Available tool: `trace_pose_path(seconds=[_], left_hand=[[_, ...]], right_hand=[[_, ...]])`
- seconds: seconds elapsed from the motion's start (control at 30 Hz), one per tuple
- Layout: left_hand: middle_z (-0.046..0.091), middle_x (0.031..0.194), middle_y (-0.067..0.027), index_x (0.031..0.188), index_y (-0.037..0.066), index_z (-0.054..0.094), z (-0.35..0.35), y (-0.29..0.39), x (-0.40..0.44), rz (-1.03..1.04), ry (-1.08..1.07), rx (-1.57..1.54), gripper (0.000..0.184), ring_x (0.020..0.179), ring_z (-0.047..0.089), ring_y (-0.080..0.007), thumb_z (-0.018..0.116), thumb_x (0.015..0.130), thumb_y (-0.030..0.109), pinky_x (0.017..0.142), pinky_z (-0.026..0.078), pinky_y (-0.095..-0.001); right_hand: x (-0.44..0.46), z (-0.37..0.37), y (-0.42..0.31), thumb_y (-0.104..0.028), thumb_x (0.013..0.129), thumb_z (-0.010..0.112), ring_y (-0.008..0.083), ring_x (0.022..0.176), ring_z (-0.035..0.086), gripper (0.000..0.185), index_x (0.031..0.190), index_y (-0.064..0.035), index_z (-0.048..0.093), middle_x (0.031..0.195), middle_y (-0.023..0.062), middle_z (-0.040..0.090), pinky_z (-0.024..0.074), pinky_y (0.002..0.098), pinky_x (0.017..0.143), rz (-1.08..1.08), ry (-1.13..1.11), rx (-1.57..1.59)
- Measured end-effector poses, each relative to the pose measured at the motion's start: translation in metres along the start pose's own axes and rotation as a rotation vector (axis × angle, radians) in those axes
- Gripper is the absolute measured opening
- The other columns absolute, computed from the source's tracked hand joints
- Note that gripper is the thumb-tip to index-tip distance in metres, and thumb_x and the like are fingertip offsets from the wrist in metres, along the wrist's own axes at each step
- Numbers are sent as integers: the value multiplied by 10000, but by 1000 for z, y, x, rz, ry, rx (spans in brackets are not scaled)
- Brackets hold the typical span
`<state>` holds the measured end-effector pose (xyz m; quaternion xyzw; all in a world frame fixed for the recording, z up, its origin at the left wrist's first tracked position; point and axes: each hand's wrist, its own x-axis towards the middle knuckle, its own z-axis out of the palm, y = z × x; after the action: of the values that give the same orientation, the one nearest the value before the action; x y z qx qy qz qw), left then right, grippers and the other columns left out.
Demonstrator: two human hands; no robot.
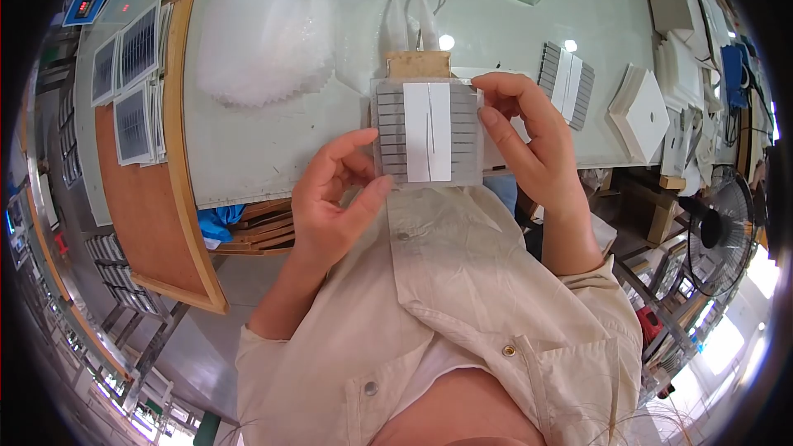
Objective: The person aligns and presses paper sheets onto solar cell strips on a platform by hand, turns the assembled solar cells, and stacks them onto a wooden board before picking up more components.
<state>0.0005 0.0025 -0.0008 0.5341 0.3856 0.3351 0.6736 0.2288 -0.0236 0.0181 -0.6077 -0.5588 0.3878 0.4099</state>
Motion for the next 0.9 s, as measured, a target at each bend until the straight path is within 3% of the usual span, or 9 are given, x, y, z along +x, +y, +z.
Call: trace_pose_path(seconds=[0.3, 0.37, 0.43, 0.53, 0.6, 0.67, 0.7, 0.77, 0.9], left_hand=[[498, 787, -17, 1167, -7, 457, 1, 1, 0, -1, -2, -8, 447, 732, 493, -78, 592, 747, -81, 673, 424, -205], [498, 787, -18, 1166, -10, 456, 1, 1, 0, 8, 14, 15, 445, 729, 490, -77, 590, 748, -82, 674, 425, -205], [499, 788, -19, 1165, -11, 456, 2, -1, 0, 13, 13, -6, 443, 730, 491, -79, 590, 748, -80, 675, 426, -205], [502, 791, -22, 1164, -12, 456, 2, 1, 0, 3, 15, -25, 440, 731, 494, -82, 590, 749, -78, 677, 428, -207], [504, 792, -23, 1163, -12, 456, 2, 1, 0, -11, 8, -31, 439, 731, 496, -84, 590, 750, -77, 678, 429, -208], [507, 793, -25, 1164, -13, 456, 1, 1, 1, 4, 5, 14, 434, 732, 501, -87, 585, 754, -76, 677, 431, -212], [507, 793, -25, 1164, -13, 456, 1, 1, 1, 7, 2, 11, 434, 732, 501, -87, 585, 754, -76, 677, 431, -212], [507, 789, -26, 1163, -12, 457, 0, 0, 0, 12, 2, 27, 429, 731, 501, -87, 583, 757, -74, 676, 432, -215], [508, 787, -26, 1164, -11, 458, 0, 0, 1, 13, -3, 2, 427, 730, 500, -85, 584, 760, -69, 676, 431, -216]], right_hand=[[-2, -3, 2, 13, 828, 504, 96, 789, 487, 244, 1072, 3, 508, 884, 29, 526, 401, 222, 729, -2, 27, 35], [-7, -12, 11, 19, 832, 495, 96, 791, 494, 249, 1080, 9, 501, 923, 36, 539, 403, 221, 717, -123, 297, 32], [-17, -39, 19, 26, 836, 484, 89, 760, 483, 239, 1073, 26, 520, 936, 56, 552, 395, 201, 673, -112, 654, 98], [-41, -112, 40, -38, 843, 527, 103, 775, 494, 277, 1114, 19, 525, 953, 63, 544, 423, 220, 689, -118, 1020, -305], [-60, -153, 47, -221, 834, 595, 188, 1006, 493, 437, 1190, 6, 482, 1167, 146, 472, 417, 276, 827, 130, 1014, -842], [-83, -190, 78, -301, 832, 593, 223, 1101, 454, 504, 1192, 29, 471, 1225, 163, 449, 385, 289, 880, 341, 838, -975], [-85, -191, 86, -301, 832, 593, 223, 1101, 454, 504, 1192, 29, 471, 1225, 163, 449, 385, 289, 880, 341, 842, -978], [-88, -191, 96, -335, 826, 594, 234, 1137, 435, 540, 1194, 40, 466, 1265, 154, 427, 349, 296, 922, 563, 691, -796], [-85, -182, 93, -341, 817, 605, 241, 1142, 433, 542, 1177, 44, 483, 1241, 146, 451, 339, 310, 933, 459, 766, -801]])
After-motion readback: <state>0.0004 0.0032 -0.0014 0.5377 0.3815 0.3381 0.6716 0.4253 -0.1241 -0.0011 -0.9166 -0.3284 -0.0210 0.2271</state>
